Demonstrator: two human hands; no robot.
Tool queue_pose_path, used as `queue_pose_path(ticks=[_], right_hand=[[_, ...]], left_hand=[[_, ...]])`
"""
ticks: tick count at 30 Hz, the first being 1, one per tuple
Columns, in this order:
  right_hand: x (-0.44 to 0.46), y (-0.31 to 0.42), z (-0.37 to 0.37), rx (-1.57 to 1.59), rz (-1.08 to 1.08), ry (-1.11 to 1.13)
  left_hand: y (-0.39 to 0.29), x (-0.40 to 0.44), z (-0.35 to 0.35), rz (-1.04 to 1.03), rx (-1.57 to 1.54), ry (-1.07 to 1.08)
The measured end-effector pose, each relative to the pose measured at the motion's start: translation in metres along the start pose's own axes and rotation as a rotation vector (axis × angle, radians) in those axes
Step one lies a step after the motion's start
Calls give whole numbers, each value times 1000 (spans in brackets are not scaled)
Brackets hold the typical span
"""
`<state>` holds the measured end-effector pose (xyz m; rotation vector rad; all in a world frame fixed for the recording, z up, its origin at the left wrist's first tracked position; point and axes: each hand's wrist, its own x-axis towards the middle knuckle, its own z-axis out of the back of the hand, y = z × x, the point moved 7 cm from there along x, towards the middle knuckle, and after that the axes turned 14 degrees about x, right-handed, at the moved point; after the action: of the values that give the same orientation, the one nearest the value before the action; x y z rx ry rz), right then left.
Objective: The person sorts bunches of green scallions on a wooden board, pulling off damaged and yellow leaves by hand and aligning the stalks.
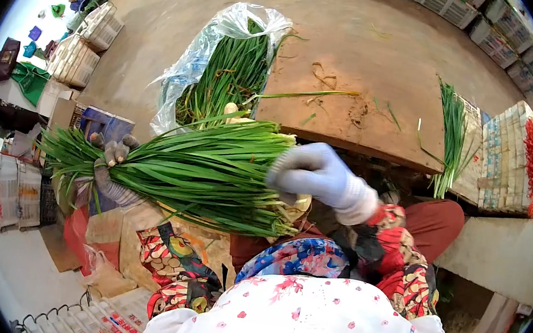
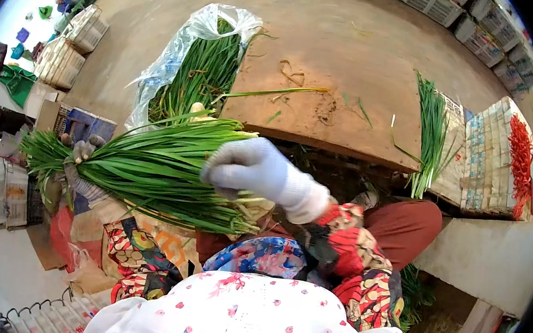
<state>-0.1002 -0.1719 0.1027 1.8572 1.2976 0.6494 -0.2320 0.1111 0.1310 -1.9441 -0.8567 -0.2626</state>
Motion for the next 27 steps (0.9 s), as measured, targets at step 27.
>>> queue_pose_path(ticks=[27], right_hand=[[-94,135,-22,180,682,794]], left_hand=[[-3,-7,19,35,15,35]])
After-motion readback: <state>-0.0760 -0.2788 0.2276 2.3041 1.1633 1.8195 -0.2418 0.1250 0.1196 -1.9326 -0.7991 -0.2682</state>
